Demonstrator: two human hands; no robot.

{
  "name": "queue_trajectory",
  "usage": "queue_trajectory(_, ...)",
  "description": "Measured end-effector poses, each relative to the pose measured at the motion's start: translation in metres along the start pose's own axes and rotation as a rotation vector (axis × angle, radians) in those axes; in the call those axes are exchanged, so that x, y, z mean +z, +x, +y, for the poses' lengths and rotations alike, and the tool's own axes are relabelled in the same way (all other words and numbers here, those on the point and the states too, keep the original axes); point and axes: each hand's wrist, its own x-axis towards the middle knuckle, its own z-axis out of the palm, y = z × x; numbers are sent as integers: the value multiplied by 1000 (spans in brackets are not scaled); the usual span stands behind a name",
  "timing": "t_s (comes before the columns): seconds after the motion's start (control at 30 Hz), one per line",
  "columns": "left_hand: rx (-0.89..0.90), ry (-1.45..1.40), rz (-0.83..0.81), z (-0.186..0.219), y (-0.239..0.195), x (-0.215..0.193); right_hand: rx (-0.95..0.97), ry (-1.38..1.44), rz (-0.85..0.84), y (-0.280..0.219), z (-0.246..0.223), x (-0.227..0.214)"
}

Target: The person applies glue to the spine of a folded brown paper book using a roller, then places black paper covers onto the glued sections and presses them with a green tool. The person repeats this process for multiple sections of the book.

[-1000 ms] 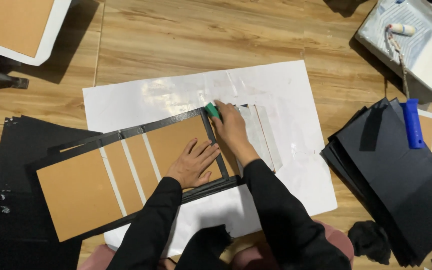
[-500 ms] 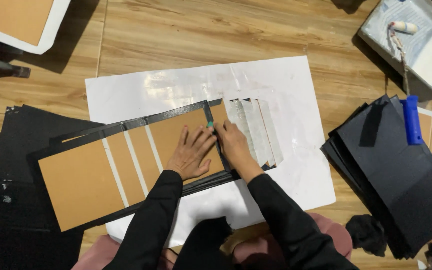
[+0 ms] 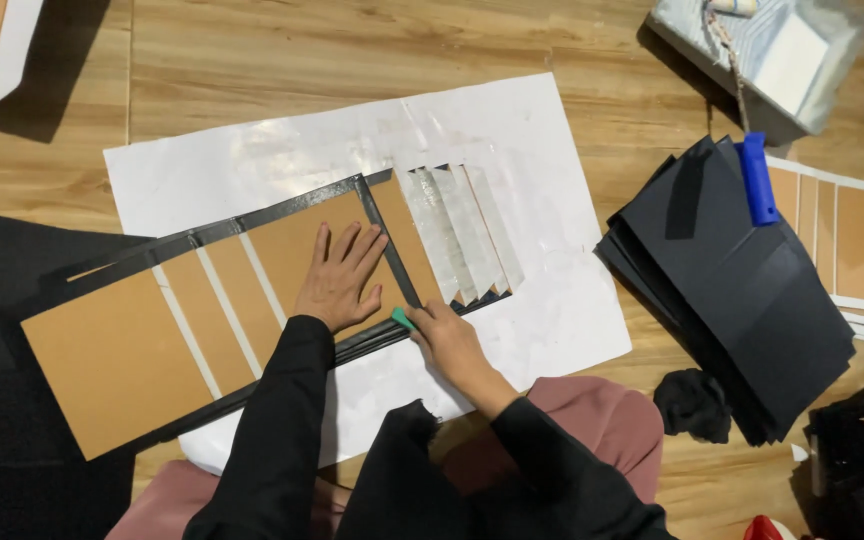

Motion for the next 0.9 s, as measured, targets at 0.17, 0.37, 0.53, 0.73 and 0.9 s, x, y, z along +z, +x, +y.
queue_trajectory(0.17,-15,17,-11,-1,-2,0,135,369,88,43,26,-10)
queue_trajectory(0.37,-25,-73,45,-2,-3,2,5,-59,158,177,51,37)
queue_trajectory(0.53,-32,-69,24,-2,-6,3,-136,-259,181,166,39,33)
queue_trajectory(0.73,-81,-14,-19,-2,-5,3,-181,-284,152,89,32,25)
queue_trajectory(0.9,-15,-42,13,-1,-5,6,-154,-288,123,31,36,38)
